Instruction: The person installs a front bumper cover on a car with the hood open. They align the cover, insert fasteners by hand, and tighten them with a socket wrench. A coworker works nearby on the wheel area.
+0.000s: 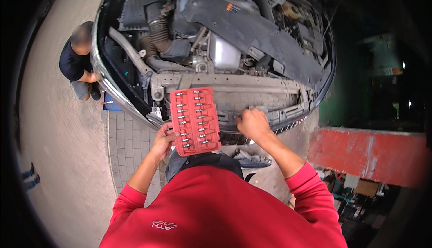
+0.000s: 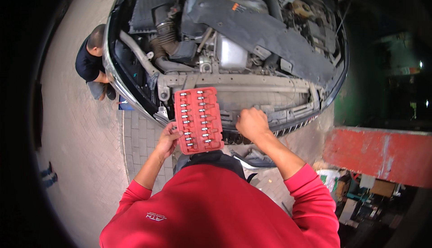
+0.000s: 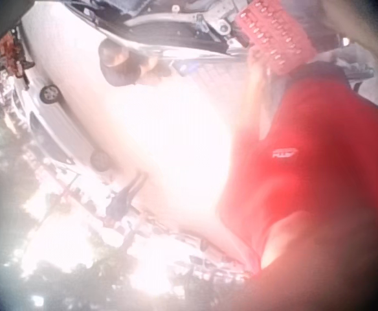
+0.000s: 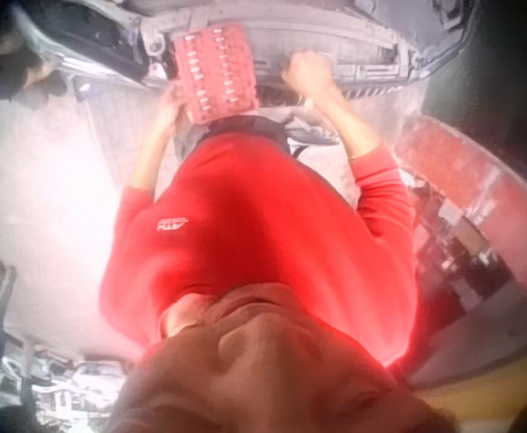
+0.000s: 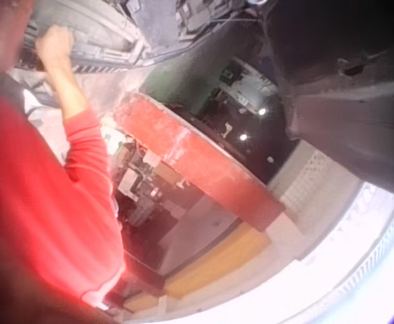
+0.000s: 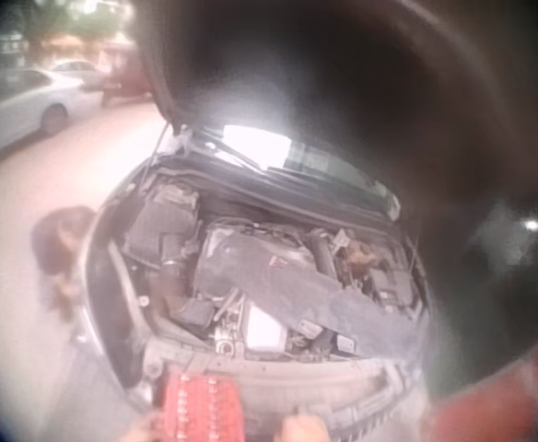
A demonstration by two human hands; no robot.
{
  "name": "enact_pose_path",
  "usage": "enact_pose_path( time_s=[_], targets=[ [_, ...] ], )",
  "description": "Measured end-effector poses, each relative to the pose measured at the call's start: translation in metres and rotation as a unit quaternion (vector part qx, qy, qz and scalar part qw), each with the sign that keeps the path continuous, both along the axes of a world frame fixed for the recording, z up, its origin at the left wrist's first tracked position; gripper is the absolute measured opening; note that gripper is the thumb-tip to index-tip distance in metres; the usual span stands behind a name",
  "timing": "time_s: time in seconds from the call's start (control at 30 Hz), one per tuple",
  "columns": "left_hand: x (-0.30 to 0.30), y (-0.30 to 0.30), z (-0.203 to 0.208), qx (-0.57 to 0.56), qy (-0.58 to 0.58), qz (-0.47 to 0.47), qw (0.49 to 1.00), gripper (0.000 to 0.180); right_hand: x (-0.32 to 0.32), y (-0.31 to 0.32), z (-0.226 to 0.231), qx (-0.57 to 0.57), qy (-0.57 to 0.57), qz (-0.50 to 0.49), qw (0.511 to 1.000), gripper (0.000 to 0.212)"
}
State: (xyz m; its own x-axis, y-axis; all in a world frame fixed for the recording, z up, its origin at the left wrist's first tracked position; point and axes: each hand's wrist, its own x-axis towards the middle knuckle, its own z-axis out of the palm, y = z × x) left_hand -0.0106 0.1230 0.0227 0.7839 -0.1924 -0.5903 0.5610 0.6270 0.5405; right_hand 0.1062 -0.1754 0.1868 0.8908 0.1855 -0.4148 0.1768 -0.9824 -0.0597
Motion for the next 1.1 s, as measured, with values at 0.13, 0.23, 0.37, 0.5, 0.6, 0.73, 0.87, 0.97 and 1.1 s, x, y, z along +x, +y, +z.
enact_pose_path(
  time_s=[0.13, 0.23, 0.37, 0.5, 0.6, 0.73, 0.87, 0.97, 1.1],
  targets=[
    [-0.004, 0.001, -0.002, -0.005, -0.009, -0.005, 1.000, 0.033, -0.005, 0.001, 0.019, -0.016, -0.022, 0.007, 1.000, 0.027],
    [-0.008, 0.002, -0.006, -0.011, -0.016, -0.003, 1.000, 0.032, -0.023, 0.007, 0.032, 0.054, -0.114, -0.055, 0.991, 0.029],
    [-0.006, 0.002, -0.005, -0.016, -0.022, -0.012, 1.000, 0.034, -0.065, 0.044, 0.008, 0.245, -0.223, -0.110, 0.937, 0.027],
    [-0.004, 0.001, 0.007, -0.044, -0.035, -0.012, 0.998, 0.033, -0.106, 0.083, -0.035, 0.368, -0.235, -0.151, 0.887, 0.024],
    [-0.008, -0.003, 0.016, -0.041, -0.039, -0.017, 0.998, 0.033, -0.128, 0.096, -0.062, 0.405, -0.223, -0.176, 0.869, 0.029],
    [-0.021, -0.015, 0.022, -0.056, -0.043, -0.011, 0.997, 0.036, -0.148, 0.096, -0.079, 0.307, -0.271, -0.050, 0.911, 0.033],
    [-0.038, -0.033, 0.026, -0.038, -0.045, -0.003, 0.998, 0.038, -0.164, 0.096, -0.078, 0.210, -0.219, -0.021, 0.953, 0.038],
    [-0.054, -0.045, 0.029, -0.038, -0.048, -0.019, 0.998, 0.040, -0.173, 0.094, -0.075, 0.232, -0.241, -0.030, 0.942, 0.040],
    [-0.076, -0.057, 0.036, -0.071, -0.041, -0.014, 0.997, 0.040, -0.200, 0.064, -0.067, 0.272, -0.274, -0.054, 0.921, 0.039]
  ],
)
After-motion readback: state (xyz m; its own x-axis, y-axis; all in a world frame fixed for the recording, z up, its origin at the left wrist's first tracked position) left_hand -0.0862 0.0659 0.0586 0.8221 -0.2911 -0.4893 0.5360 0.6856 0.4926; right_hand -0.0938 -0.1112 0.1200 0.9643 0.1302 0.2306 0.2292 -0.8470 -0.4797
